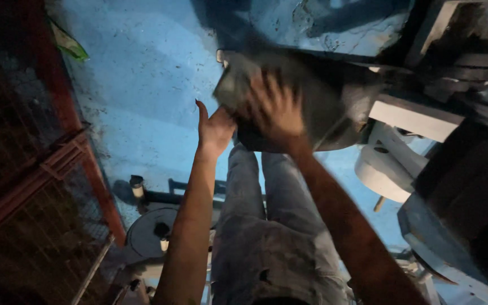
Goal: Cleaning various exercise machines and equipment in a gym using a cloth.
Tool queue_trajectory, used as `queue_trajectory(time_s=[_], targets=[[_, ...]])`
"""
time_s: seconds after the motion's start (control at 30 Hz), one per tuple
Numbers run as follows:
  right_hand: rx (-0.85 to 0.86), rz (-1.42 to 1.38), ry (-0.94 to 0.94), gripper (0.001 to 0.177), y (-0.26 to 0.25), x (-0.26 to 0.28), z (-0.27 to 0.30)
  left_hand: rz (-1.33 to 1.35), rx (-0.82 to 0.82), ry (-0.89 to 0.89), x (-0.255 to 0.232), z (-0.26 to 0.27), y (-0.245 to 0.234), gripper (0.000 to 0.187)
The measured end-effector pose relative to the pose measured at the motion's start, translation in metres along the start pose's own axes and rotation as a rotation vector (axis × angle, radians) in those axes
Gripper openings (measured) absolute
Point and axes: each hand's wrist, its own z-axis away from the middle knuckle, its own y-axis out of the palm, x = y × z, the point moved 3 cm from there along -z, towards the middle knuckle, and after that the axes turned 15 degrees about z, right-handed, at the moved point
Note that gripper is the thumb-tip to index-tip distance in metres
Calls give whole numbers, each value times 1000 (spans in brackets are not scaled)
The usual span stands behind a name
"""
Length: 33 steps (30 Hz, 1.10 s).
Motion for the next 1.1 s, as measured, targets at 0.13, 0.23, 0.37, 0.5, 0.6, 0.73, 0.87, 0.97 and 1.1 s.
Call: queue_trajectory(time_s=[0.13,0.23,0.37,0.5,0.6,0.73,0.87,0.97,1.1], targets=[[-160,-207,-179,66,-6,-47,-68,-83,-282,79,-14,18,-12,92],[-198,-148,-58,63,41,-75,-95,-123,-196,66,-22,22,-17,94],[-156,-156,30,60,-22,-29,-65,-148,-112,76,-17,38,-25,94],[-86,0,-81,77,7,40,22,35,-246,179,-19,32,-92,80],[-154,71,-253,61,22,53,82,-104,-525,219,-6,20,-86,111],[-72,-118,7,66,162,-47,184,-226,-472,210,3,18,-84,82],[305,163,225,102,113,-162,103,-386,-529,186,8,24,-73,90],[-121,-34,445,66,7,-144,43,-342,-657,185,6,22,-84,103],[124,189,508,59,20,-100,-6,-363,-650,219,2,36,-93,93]])
